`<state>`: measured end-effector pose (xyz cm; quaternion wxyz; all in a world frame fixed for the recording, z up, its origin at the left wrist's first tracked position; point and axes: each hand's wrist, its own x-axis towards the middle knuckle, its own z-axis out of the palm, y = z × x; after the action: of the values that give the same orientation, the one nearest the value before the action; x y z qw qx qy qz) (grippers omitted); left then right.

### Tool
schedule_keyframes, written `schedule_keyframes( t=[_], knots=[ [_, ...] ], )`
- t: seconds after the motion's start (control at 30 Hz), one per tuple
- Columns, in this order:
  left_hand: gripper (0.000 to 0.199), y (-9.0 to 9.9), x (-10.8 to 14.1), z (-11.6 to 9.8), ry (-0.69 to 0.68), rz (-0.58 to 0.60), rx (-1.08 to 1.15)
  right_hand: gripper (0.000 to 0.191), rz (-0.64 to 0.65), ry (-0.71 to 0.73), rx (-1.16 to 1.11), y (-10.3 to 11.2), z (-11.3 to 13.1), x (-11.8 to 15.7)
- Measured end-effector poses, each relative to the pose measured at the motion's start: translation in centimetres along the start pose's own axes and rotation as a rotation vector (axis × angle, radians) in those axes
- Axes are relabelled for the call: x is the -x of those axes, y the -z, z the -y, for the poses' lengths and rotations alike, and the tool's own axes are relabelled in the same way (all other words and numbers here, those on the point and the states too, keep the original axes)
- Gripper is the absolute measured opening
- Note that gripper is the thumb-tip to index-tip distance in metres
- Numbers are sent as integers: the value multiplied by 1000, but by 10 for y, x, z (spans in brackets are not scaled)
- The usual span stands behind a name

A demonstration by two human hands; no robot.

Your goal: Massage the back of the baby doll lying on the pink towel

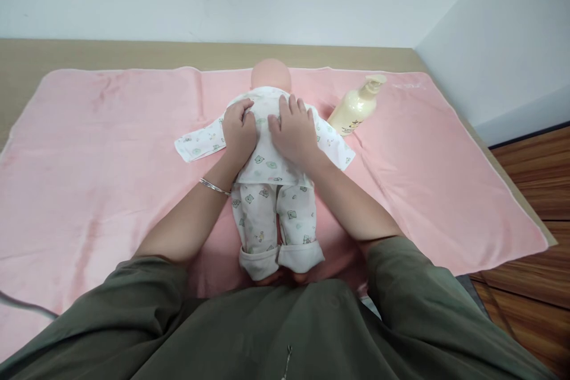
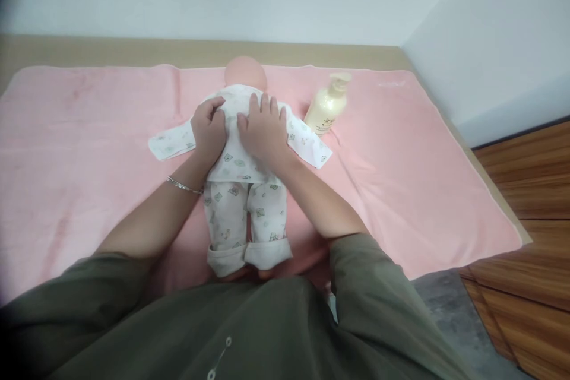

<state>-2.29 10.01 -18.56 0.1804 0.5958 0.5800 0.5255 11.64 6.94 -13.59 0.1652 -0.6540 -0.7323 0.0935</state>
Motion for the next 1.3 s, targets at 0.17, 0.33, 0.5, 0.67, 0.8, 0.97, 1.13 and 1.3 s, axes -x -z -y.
schedule_keyframes(
  t=[0.17,0.33,0.5,0.67,0.8,0.97,1.13,1.3],
  knots=[
    [37,0,-1,2,36,11,-6,58,-7,149,121,-2,34,36],
    [36,1,-1,1,27,10,-7,52,30,237,13,3,-1,-1],
    [36,0,0,0,17,9,1,57,-21,85,-51,5,-24,-24],
    [37,-1,0,4,-5,-5,-1,62,28,16,77,7,11,12],
    [39,1,-3,1,0,24,-44,63,38,147,102,3,23,25],
    [46,5,3,-19,-30,197,-231,61,51,165,-21,-3,-7,-9],
    [54,1,32,-38,-89,285,-205,63,81,148,-40,2,-27,-31],
    [59,3,22,-21,-48,321,-119,62,74,168,36,7,-12,-11]
  ],
)
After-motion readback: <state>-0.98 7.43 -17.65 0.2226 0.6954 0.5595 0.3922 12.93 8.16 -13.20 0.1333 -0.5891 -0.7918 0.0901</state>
